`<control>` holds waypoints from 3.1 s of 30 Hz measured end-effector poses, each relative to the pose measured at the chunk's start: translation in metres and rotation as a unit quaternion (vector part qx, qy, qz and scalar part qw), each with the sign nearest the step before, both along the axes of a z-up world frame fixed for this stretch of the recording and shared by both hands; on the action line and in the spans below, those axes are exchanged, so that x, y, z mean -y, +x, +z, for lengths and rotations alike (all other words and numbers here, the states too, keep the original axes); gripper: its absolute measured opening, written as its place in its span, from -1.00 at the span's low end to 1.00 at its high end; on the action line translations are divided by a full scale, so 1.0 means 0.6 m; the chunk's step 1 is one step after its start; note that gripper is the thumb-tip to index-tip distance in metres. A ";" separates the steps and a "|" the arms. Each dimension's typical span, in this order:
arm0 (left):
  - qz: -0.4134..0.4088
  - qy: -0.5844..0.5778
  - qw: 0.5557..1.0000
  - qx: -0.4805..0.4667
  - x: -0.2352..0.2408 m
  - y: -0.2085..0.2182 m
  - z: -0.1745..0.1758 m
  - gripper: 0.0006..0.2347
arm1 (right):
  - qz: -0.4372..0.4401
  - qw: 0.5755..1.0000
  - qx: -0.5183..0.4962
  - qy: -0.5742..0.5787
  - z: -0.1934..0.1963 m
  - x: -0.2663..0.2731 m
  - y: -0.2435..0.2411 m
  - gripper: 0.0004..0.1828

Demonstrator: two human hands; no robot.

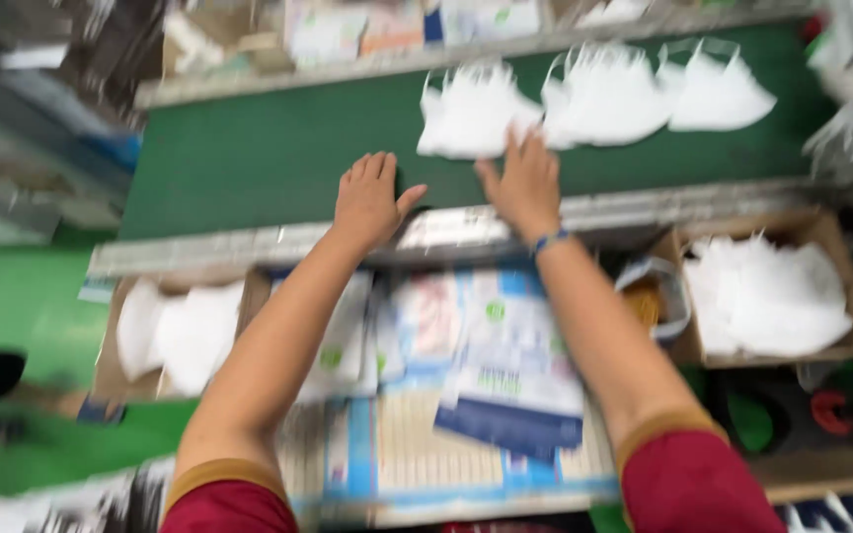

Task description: Pack individual face masks into plastic pouches and organize them into boxes or stacks in a factory setting.

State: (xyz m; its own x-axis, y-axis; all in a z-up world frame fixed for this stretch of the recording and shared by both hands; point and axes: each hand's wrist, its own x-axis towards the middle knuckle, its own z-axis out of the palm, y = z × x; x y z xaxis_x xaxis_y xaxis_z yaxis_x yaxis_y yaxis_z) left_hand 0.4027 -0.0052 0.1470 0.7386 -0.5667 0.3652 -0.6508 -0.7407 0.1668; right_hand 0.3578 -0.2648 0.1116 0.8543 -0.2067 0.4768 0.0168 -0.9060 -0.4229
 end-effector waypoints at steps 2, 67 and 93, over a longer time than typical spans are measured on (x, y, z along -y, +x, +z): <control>0.025 -0.002 1.000 0.010 0.055 0.084 -0.019 -0.35 | -0.018 0.997 -0.076 -0.021 0.014 -0.011 -0.003 -0.18; -0.404 -0.093 0.781 -0.467 -0.132 -0.480 -0.169 -0.47 | 0.272 0.943 -0.134 -0.135 -0.506 0.201 -0.274 -0.75; -0.231 -0.066 0.870 -0.430 -0.014 -0.571 -0.194 -0.35 | 0.235 0.971 -0.009 -0.043 0.073 -0.099 -0.543 -0.82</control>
State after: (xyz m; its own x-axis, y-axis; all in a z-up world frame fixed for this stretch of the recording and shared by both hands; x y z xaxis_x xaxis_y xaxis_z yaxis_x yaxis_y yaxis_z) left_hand 0.0602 0.0030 0.0308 0.4756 -0.8706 -0.1261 -0.4667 -0.3712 0.8028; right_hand 0.0317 -0.2056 0.1552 0.8536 0.2475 0.4584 0.4293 -0.8326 -0.3500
